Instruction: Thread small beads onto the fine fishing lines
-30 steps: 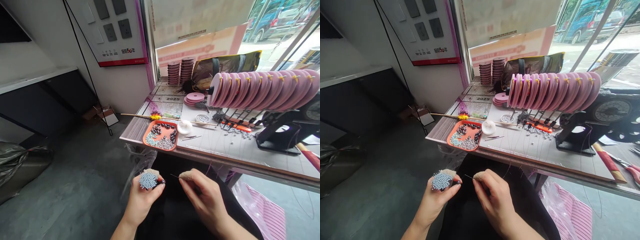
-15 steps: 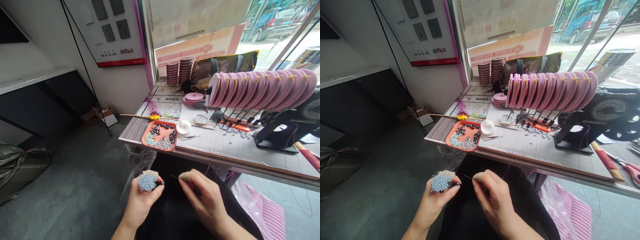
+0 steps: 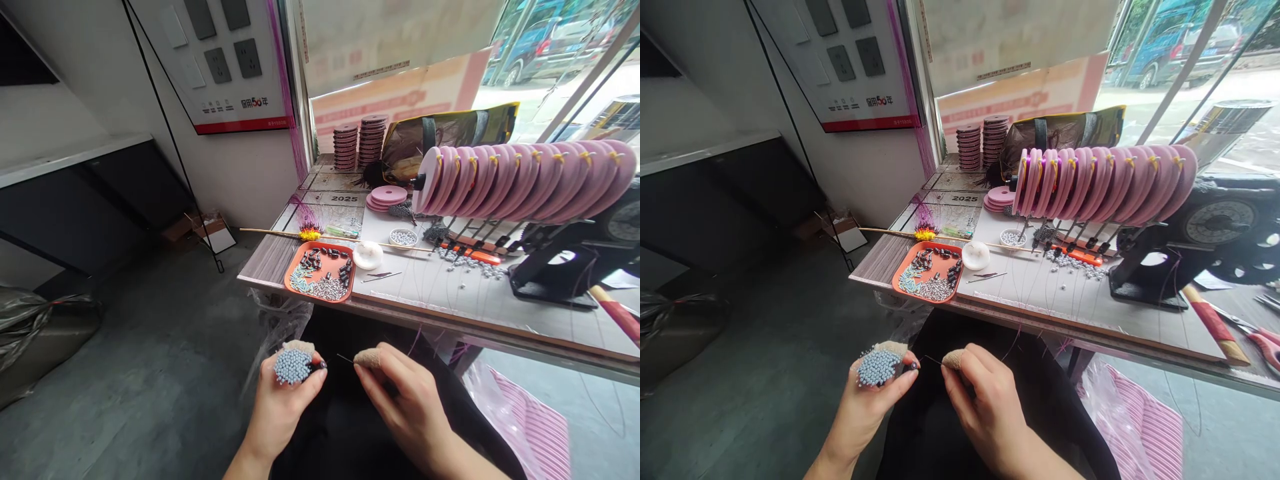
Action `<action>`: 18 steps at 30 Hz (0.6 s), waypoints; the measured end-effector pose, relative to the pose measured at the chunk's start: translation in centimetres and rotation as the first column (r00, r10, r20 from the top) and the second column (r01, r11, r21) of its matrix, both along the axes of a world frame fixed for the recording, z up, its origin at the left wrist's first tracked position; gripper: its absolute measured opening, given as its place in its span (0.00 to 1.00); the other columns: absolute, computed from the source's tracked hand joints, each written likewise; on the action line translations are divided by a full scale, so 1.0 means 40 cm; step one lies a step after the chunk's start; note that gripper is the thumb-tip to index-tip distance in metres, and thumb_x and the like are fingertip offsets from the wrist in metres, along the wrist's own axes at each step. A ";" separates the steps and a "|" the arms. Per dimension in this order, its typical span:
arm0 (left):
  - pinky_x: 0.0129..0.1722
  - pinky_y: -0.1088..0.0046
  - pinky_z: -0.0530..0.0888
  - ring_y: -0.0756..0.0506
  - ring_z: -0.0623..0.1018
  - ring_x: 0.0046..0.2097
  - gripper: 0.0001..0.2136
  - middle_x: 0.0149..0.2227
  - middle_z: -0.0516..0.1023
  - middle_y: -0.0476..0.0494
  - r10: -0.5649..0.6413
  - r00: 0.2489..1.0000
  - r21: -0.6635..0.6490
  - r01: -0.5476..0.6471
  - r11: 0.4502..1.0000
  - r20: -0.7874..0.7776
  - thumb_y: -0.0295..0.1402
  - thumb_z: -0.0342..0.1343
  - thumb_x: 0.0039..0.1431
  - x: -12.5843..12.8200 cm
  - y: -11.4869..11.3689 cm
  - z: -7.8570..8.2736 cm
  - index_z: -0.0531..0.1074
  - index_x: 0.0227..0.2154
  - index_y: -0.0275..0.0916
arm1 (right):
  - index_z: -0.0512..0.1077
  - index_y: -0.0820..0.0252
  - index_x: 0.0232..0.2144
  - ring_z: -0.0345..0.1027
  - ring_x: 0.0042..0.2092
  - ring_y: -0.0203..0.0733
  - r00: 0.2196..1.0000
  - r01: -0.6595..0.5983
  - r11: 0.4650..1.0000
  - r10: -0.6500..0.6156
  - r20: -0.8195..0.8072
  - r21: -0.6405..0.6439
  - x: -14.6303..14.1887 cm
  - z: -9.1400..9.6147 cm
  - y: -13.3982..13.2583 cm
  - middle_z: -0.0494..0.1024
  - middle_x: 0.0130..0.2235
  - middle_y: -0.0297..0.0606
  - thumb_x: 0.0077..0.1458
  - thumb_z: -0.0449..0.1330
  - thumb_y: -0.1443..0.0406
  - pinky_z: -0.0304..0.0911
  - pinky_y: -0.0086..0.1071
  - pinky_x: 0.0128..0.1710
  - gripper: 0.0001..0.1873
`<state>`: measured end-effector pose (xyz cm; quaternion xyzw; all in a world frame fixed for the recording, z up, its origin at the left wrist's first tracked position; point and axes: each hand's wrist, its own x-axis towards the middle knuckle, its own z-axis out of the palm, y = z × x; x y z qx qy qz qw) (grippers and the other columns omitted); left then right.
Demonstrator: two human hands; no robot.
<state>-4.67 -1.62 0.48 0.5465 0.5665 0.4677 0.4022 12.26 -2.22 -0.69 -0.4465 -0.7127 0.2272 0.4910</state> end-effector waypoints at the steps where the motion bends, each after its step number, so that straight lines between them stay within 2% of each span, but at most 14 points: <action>1: 0.33 0.72 0.76 0.45 0.77 0.30 0.02 0.26 0.78 0.46 -0.002 1.000 -0.002 0.002 1.000 -0.001 0.29 0.61 0.42 0.000 0.000 -0.001 0.75 0.23 0.39 | 0.68 0.60 0.28 0.61 0.23 0.33 1.000 0.000 1.000 0.000 -0.003 0.000 0.000 0.001 0.000 0.67 0.23 0.33 0.56 0.53 0.71 0.58 0.24 0.22 0.06; 18: 0.36 0.70 0.75 0.44 0.78 0.32 0.03 0.27 0.78 0.45 -0.001 1.000 -0.008 0.001 1.000 -0.002 0.29 0.61 0.42 0.000 -0.004 -0.009 0.75 0.24 0.39 | 0.68 0.60 0.28 0.61 0.22 0.33 0.999 0.024 1.000 -0.023 -0.023 0.006 0.001 0.005 0.001 0.66 0.23 0.33 0.56 0.53 0.71 0.58 0.24 0.21 0.06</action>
